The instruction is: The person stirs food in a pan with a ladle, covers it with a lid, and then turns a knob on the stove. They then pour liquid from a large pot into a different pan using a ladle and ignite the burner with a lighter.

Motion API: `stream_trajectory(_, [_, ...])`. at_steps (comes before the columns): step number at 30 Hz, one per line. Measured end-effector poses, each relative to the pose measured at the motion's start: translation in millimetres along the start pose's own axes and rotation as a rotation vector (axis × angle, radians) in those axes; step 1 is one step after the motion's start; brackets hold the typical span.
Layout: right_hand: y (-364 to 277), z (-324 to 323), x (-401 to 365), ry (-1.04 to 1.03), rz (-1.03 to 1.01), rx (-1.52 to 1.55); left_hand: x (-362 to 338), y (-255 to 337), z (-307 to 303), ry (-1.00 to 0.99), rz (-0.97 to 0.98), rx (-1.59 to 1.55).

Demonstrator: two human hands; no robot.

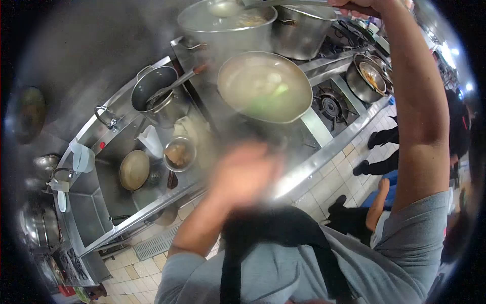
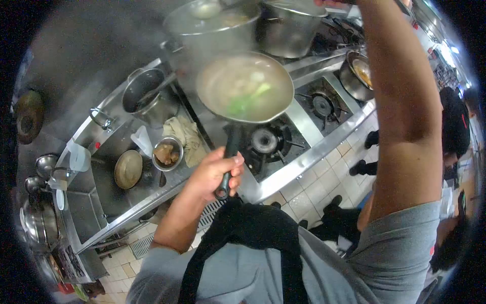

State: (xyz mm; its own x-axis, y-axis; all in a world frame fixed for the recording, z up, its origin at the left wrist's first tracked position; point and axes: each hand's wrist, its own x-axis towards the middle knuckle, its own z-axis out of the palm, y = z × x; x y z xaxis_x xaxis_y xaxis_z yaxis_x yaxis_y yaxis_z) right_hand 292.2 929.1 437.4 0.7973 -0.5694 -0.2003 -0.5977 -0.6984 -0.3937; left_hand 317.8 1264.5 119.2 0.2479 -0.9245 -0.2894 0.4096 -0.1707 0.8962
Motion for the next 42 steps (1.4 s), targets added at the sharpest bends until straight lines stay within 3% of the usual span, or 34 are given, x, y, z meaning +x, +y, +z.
stream_trajectory(1, [7, -6, -14, -0.026, -0.008, 0.101, 3, -2, 1, 0.005, 0.024, 0.055])
stream_trajectory(3, [13, -16, -49, 0.140, 0.017, -0.076, 3, 2, 12, 0.005, -0.005, 0.038])
stream_trajectory(5, [25, -21, -77, 0.150, 0.044, -0.094, -1, 11, 30, -0.078, 0.098, -0.075])
stream_trajectory(7, [38, -28, -102, 0.187, 0.073, -0.136, 1, 11, 44, -0.023, 0.000, -0.230])
stream_trajectory(9, [51, -31, -126, 0.222, 0.100, -0.179, 9, -9, 47, 0.208, -0.029, -0.370])
stream_trajectory(11, [57, -23, -150, 0.171, 0.116, -0.203, 15, -29, 47, 0.218, -0.019, -0.385])
stream_trajectory(13, [51, -3, -176, 0.199, 0.135, -0.552, 16, -39, 56, 0.262, -0.009, -0.411])
stream_trajectory(14, [56, 6, -183, 0.225, 0.117, -0.583, 10, -31, 67, 0.214, -0.049, -0.400])
stream_trajectory(15, [74, 11, -180, 0.216, 0.093, -0.713, 7, -30, 74, 0.217, -0.051, -0.405])
stream_trajectory(17, [147, 28, -166, 0.423, -0.259, -0.611, 2, -34, 85, 0.044, -0.049, -0.464])
stream_trajectory(18, [153, 37, -171, 0.466, -0.318, -0.694, 5, -45, 85, 0.049, -0.050, -0.470])
stream_trajectory(19, [150, 47, -183, 0.510, -0.379, -0.777, 13, -63, 81, 0.180, -0.054, -0.421])
stream_trajectory(20, [141, 62, -198, 0.556, -0.106, -0.810, 18, -79, 79, 0.310, -0.060, -0.372])
stream_trajectory(24, [187, 67, -214, 0.669, -0.178, -0.763, 25, -132, 80, 0.283, 0.001, -0.386])
stream_trajectory(27, [200, 69, -229, 0.627, -0.150, -0.641, 42, -179, 69, 0.267, 0.094, -0.459])
stream_trajectory(29, [218, 70, -230, 0.593, -0.129, -0.517, 39, -179, 76, 0.162, -0.070, -0.534])
stream_trajectory(30, [226, 71, -229, 0.583, -0.130, -0.385, 37, -176, 82, 0.240, -0.122, -0.426])
stream_trajectory(33, [244, 68, -226, 0.535, -0.122, -0.162, 43, -193, 82, 0.170, -0.107, -0.393])
stream_trajectory(34, [244, 66, -225, 0.519, -0.104, -0.062, 64, -258, 47, -0.056, 0.290, 0.068])
stream_trajectory(35, [244, 62, -223, 0.499, -0.084, 0.039, 67, -263, 44, -0.045, 0.287, 0.064])
stream_trajectory(37, [248, 45, -214, 0.502, -0.181, -0.241, 75, -271, 44, -0.056, 0.205, 0.036])
stream_trajectory(39, [246, 24, -198, 0.496, -0.189, -0.276, 90, -302, 44, 0.033, 0.220, 0.027])
stream_trajectory(40, [242, 18, -185, 0.505, -0.298, -0.215, 85, -285, 54, 0.054, 0.224, 0.023])
stream_trajectory(41, [235, 16, -180, 0.646, -0.341, -0.411, 78, -268, 66, 0.068, 0.133, -0.117])
stream_trajectory(42, [186, 17, -190, 0.606, -0.276, -0.571, 67, -242, 80, 0.079, 0.042, -0.259])
